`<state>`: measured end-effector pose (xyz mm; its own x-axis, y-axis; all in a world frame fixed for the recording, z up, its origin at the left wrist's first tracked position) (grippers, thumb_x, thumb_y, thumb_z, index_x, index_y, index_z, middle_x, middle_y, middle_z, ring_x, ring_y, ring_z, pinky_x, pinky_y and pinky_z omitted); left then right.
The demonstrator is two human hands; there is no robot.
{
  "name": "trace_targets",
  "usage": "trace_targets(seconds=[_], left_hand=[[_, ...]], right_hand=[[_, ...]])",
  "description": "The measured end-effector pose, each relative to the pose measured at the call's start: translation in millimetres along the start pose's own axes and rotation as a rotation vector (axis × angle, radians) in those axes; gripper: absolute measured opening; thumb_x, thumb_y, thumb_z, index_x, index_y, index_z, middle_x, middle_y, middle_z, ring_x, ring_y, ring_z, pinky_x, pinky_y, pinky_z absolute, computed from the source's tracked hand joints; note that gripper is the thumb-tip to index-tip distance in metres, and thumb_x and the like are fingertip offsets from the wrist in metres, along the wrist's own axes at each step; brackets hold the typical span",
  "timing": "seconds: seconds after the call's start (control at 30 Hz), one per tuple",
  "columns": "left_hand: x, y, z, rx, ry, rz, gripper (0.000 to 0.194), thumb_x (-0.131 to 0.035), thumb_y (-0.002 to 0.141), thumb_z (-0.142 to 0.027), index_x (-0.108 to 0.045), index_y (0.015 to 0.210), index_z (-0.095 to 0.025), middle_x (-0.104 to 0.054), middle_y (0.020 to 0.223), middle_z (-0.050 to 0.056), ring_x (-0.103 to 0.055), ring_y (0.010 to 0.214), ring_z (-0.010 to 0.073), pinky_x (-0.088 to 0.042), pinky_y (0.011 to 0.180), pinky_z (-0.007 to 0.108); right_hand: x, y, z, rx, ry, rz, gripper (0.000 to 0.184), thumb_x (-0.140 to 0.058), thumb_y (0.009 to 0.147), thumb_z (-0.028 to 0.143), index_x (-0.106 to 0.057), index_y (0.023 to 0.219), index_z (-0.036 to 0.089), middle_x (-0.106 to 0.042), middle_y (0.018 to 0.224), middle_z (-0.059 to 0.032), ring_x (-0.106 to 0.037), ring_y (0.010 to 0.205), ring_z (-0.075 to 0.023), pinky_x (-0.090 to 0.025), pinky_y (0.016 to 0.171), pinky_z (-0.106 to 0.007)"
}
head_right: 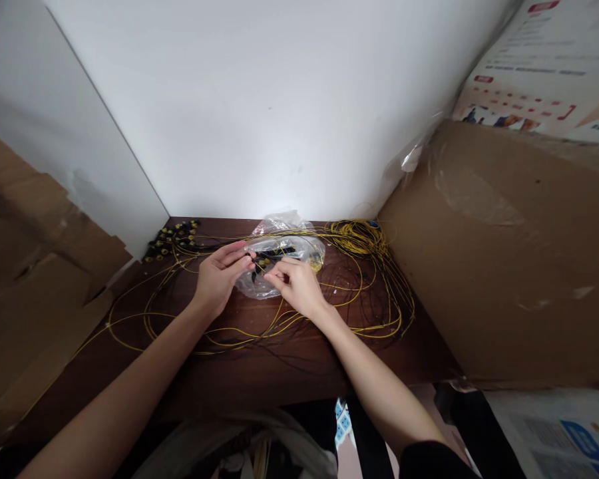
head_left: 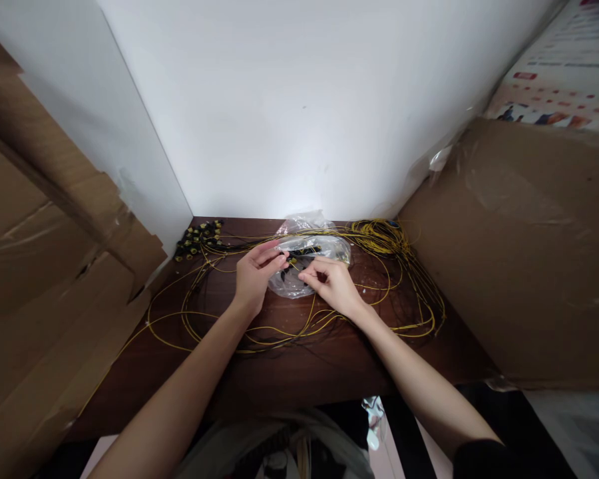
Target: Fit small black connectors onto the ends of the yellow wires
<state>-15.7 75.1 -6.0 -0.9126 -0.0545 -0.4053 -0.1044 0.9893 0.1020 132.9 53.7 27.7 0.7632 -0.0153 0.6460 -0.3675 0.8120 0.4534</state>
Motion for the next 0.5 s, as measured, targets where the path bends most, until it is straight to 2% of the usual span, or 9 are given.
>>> trace_targets(seconds=[0.5], left_hand=[[1.1,0.0,-3.9,-0.010,-0.057,-0.063,0.047,-0.075,0.056,-0.016,-0.059,0.100,-0.012,-0.069,0.081,0.006,-0.066,0.083,0.0190,-0.054,0.076,0.033]], right_hand=[[2.4,0.4,1.5,0.022,-0.026,0.007,0.022,-0.055,0.084,0.024,-0.055,0.063,0.016,-0.056,0.067,-0.0015,-0.050,0.062,-0.0124,-0.038,0.061,-0.025]])
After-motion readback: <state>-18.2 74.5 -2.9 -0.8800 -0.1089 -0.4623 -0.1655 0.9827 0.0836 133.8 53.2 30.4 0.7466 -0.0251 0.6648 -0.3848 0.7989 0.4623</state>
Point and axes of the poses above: each hand's wrist, its own y-axis towards the middle knuckle, its own x-axis out of the back of the hand, z = x × y, the point moved 6 cm from there along y, towards the middle knuckle
